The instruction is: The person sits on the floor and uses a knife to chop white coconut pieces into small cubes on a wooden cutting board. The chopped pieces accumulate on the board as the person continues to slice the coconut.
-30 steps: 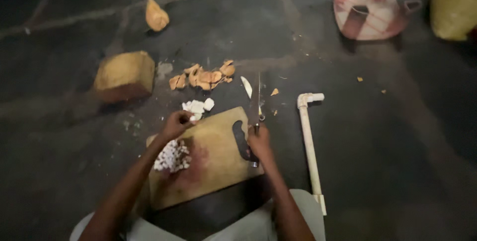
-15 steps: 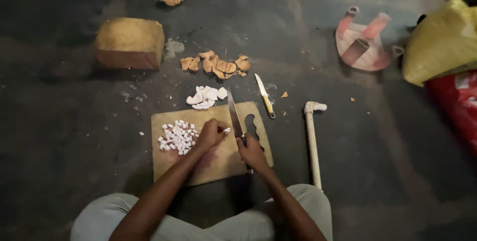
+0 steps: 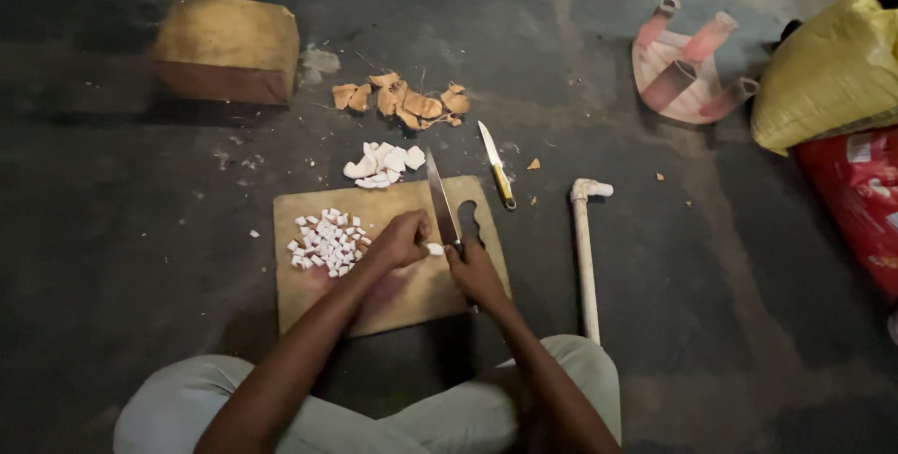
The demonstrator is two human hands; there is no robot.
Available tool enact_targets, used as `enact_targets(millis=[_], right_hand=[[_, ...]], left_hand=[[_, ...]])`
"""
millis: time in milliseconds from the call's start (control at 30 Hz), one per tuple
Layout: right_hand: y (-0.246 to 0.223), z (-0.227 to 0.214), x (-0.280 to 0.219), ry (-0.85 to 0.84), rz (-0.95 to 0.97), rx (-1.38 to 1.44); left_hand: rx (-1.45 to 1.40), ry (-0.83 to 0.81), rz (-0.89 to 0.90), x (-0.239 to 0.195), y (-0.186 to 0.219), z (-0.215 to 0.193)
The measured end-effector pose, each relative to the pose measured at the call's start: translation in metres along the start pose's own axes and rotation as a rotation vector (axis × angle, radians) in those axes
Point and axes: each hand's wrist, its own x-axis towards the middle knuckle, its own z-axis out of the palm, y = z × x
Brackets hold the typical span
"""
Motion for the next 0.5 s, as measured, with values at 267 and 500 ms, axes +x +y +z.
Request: enact_targets(millis=[267,500], right_hand=[[-0.015,-0.014,-0.005,-0.121,0.288,0.092],[0.006,0.003,-0.004,-0.081,0.08,-0.149]], left_hand=[[0.182,0.042,0.025,-0.005,0.026,0.002],[0.063,0.263,-0.137,-0.014,0.031,0.0]])
